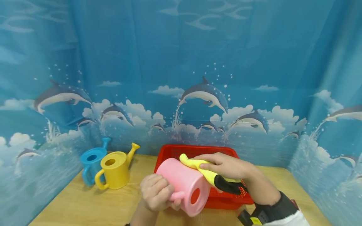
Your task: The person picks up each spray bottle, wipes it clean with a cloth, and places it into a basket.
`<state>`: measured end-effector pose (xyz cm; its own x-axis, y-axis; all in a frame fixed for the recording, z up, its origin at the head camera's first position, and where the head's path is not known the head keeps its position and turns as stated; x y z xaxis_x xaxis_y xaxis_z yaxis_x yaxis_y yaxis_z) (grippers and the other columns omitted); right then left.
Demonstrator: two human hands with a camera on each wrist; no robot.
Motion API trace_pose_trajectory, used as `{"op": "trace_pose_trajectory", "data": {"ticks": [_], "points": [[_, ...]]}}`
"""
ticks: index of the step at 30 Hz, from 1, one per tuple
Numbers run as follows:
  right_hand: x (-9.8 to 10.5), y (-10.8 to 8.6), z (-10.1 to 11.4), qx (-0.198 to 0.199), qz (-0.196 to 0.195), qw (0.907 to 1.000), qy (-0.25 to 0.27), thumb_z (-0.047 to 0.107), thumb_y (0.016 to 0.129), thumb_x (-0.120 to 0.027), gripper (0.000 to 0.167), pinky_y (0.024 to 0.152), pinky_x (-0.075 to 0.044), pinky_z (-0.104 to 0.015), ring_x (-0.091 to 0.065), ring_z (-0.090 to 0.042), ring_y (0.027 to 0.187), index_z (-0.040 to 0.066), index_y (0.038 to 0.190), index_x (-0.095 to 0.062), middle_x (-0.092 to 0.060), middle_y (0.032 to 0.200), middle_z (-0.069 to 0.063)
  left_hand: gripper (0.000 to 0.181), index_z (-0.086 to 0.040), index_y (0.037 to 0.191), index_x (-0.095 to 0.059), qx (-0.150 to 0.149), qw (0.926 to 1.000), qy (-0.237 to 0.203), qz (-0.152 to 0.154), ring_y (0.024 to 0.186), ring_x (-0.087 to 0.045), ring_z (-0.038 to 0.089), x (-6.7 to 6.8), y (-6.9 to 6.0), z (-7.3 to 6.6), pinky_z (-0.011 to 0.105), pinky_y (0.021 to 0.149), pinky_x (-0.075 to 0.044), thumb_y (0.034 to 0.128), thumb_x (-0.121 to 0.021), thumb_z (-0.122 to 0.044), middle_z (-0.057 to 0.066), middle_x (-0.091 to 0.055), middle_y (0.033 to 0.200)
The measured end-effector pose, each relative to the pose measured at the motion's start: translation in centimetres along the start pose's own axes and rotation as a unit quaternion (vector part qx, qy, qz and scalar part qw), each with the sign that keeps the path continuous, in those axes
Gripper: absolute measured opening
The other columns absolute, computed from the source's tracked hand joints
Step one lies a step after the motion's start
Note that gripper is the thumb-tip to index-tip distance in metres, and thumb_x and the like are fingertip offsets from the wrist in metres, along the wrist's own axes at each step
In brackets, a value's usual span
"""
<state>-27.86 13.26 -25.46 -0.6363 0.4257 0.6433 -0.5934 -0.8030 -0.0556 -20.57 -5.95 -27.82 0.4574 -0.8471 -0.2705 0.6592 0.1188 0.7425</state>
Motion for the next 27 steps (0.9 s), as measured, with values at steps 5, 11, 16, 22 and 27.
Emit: {"op": "trace_pose_trajectory", "data": {"ticks": [5, 11, 16, 22, 27], "points": [[0.0, -1.9, 0.4, 0.022, -0.024, 0.998, -0.054, 0.028, 0.105, -0.039, 0.04, 0.093, -0.048, -0.03, -0.055, -0.016, 0.114, 0.017, 0.142, -0.047, -0.056, 0.133, -0.002, 0.049, -0.013, 0.051, -0.041, 0.001, 1.0, -0.006, -0.006, 0.04, -0.028, 0.002, 0.0, 0.2, 0.1, 0.01, 0.045, -0.017, 0.0955, -0.052, -0.03, -0.006, -0.035, 0.045], [-0.4, -1.9, 0.1, -0.014, -0.027, 0.9995, 0.002, 0.034, 0.104, -0.04, 0.043, 0.087, -0.049, -0.029, -0.06, -0.017, 0.1, 0.019, 0.145, -0.043, -0.057, 0.124, -0.005, 0.048, -0.014, 0.052, -0.041, -0.033, 0.9994, 0.004, -0.01, 0.04, -0.028, 0.001, -0.2, 0.9, -0.1, 0.011, 0.044, -0.017, 0.095, -0.053, -0.029, -0.006, -0.035, 0.045], [-0.5, -0.2, -0.9, -0.018, -0.021, 0.9988, 0.041, 0.035, 0.104, -0.04, 0.046, 0.094, -0.048, -0.027, -0.053, -0.019, 0.119, 0.019, 0.147, -0.04, -0.049, 0.141, -0.006, 0.048, -0.015, 0.052, -0.041, -0.038, 0.9991, 0.015, 0.012, 0.04, -0.031, 0.001, -0.2, 1.0, -0.3, 0.01, 0.044, -0.018, 0.0956, -0.053, -0.03, -0.006, -0.038, 0.045], [-0.8, 1.6, -1.6, -0.017, 0.023, 0.9888, 0.147, 0.033, 0.104, -0.041, 0.047, 0.068, -0.052, -0.021, -0.062, -0.009, 0.076, 0.016, 0.148, -0.038, -0.06, 0.115, -0.007, 0.049, -0.015, 0.054, -0.043, -0.027, 0.9982, 0.01, 0.052, 0.041, -0.033, 0.001, 0.1, 1.4, -1.0, 0.008, 0.046, -0.021, 0.0984, -0.051, -0.034, -0.008, -0.04, 0.045], [-1.4, 3.1, -1.4, -0.021, 0.032, 0.9772, 0.209, 0.032, 0.104, -0.041, 0.047, 0.081, -0.055, -0.026, -0.061, -0.016, 0.102, 0.014, 0.147, -0.038, -0.048, 0.139, -0.009, 0.049, -0.015, 0.055, -0.044, -0.018, 0.998, -0.001, 0.06, 0.043, -0.033, 0.0, 0.4, 1.7, -1.6, 0.009, 0.048, -0.023, 0.0989, -0.052, -0.035, -0.008, -0.04, 0.047]]}}
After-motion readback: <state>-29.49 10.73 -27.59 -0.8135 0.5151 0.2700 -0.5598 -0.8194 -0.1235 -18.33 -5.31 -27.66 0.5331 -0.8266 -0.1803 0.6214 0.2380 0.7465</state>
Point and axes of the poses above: each hand's wrist, its own y-axis towards the middle knuckle, its own x-axis out of the back of the hand, z = x × y, the point moved 4 cm from there along y, towards the middle knuckle
